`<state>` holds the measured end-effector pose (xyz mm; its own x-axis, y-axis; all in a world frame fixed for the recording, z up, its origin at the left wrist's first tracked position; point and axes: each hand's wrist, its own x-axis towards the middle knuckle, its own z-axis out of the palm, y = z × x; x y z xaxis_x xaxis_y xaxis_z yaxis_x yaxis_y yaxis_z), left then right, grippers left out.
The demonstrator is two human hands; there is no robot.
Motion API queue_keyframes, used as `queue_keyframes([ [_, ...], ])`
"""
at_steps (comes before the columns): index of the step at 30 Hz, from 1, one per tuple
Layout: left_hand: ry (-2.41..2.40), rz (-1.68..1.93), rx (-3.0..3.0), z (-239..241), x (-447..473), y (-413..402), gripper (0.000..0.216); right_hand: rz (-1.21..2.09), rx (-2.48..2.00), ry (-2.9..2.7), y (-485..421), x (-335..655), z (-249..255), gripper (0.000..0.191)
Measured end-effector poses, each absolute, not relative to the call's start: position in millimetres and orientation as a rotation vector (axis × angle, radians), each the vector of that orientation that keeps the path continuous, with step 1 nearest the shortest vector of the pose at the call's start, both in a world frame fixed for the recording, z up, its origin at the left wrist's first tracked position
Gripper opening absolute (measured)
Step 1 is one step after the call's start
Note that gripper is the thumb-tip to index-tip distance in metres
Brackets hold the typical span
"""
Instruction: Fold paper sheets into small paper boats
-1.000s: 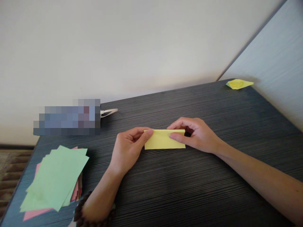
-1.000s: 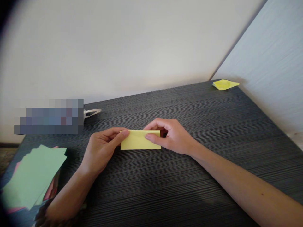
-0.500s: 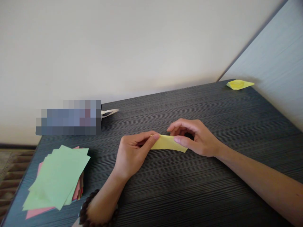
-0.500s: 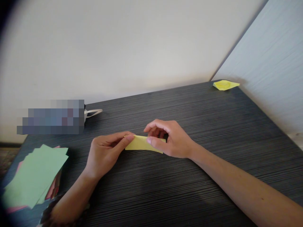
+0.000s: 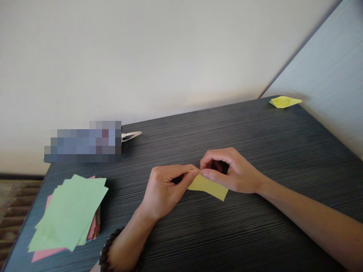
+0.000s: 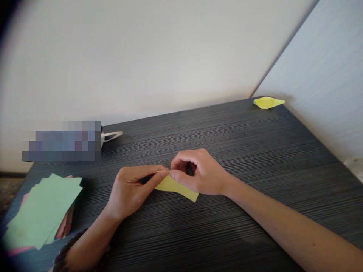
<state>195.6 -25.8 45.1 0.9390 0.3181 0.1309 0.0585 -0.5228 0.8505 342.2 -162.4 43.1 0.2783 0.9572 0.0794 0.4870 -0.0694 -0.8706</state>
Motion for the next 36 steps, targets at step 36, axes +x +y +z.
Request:
queue_keyframes([
  [36, 0.628, 0.375, 1.780, 47.8, 195.0, -14.1, 0.016, 0.705, -1.699, -1.417, -167.0, 358.1, 37.9, 0.005],
])
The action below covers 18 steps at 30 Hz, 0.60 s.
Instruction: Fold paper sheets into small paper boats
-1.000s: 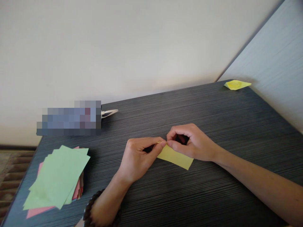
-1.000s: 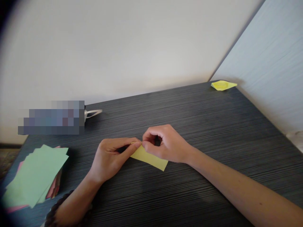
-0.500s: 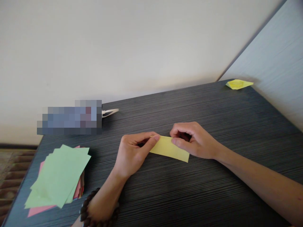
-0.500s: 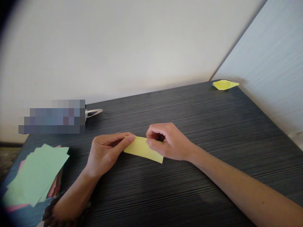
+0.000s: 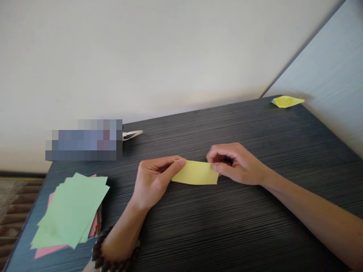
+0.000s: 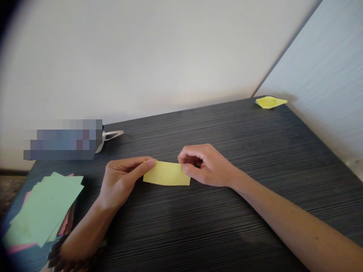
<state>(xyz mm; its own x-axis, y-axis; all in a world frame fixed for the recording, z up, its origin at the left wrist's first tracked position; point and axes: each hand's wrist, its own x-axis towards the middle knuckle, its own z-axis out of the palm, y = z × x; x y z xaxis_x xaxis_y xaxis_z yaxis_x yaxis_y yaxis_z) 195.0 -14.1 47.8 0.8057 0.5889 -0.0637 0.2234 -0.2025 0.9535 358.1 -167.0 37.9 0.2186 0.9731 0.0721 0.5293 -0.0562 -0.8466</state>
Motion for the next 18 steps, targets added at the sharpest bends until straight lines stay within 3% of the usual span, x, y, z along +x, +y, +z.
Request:
queue_keyframes([
  [8, 0.660, 0.391, 1.757, 44.1, 191.9, -8.6, 0.017, 0.638, -1.709, -1.469, -167.2, 361.6, 38.9, 0.010],
  [18, 0.298, 0.123, 1.874, 52.9, 189.0, -3.7, 0.022, 0.629, -1.613, -1.705, -166.9, 356.1, 35.1, 0.009],
])
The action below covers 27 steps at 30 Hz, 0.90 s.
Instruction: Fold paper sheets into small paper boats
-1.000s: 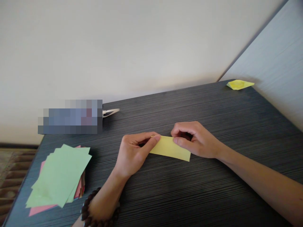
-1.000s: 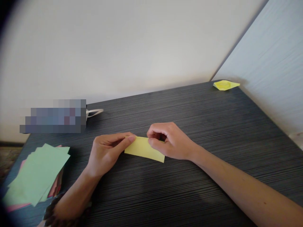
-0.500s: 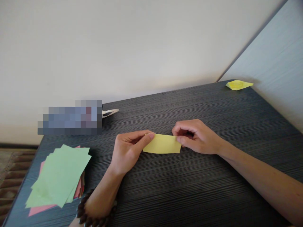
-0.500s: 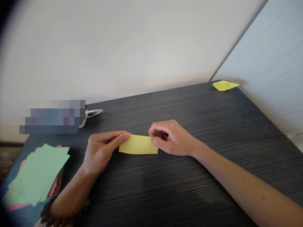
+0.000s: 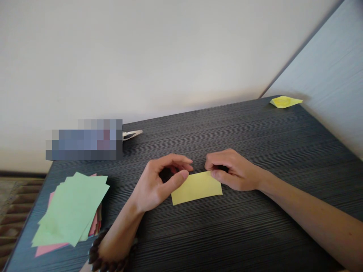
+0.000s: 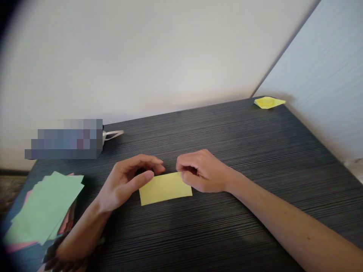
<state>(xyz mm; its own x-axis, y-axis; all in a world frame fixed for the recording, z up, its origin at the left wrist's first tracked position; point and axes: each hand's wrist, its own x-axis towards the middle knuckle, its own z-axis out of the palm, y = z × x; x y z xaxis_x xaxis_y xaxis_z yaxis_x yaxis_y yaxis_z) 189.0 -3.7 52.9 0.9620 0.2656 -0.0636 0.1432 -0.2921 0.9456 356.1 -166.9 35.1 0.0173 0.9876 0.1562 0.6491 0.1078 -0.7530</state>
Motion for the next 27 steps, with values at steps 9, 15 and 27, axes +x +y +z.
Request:
queue_keyframes([
  [9, 0.336, 0.089, 2.130, 54.0, 195.9, -19.0, 0.010, 0.573, -1.631, -1.727, -168.2, 346.6, 33.5, 0.006],
  [15, 0.329, 0.124, 2.156, 49.4, 197.2, -22.0, 0.009, 0.527, -1.716, -1.700, -167.3, 337.4, 37.1, 0.007],
  [27, 0.382, 0.107, 2.219, 46.3, 193.4, -10.7, 0.013, 0.604, -1.603, -1.679, -169.5, 359.4, 30.3, 0.009],
])
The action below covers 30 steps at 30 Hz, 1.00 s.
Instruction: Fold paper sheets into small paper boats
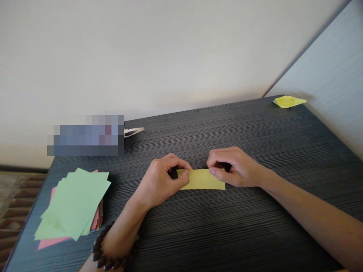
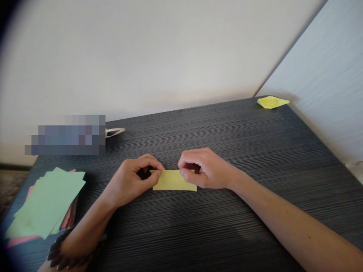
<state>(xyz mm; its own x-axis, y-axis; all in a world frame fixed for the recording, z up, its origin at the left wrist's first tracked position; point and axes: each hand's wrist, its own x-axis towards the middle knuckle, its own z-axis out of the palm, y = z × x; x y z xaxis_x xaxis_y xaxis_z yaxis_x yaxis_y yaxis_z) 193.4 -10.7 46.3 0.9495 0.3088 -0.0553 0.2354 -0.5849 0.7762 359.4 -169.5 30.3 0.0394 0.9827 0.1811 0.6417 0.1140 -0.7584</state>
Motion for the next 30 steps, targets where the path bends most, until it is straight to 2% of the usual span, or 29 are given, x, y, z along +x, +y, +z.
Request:
queue_keyframes([
  [12, 0.302, 0.136, 2.289, 41.8, 189.9, -0.4, 0.014, 0.688, -1.527, -1.702, -172.7, 373.1, 34.5, 0.011],
  [20, 0.425, 0.202, 2.309, 41.9, 185.6, 6.6, 0.017, 0.712, -1.518, -1.615, -175.5, 375.5, 33.7, 0.014],
  [23, 0.318, 0.188, 2.261, 44.4, 187.9, -1.6, 0.021, 0.652, -1.554, -1.670, -173.2, 367.2, 33.0, 0.012],
  [30, 0.181, 0.262, 2.302, 38.2, 195.5, -20.0, 0.012, 0.486, -1.666, -1.753, -169.9, 352.8, 28.9, 0.009],
])
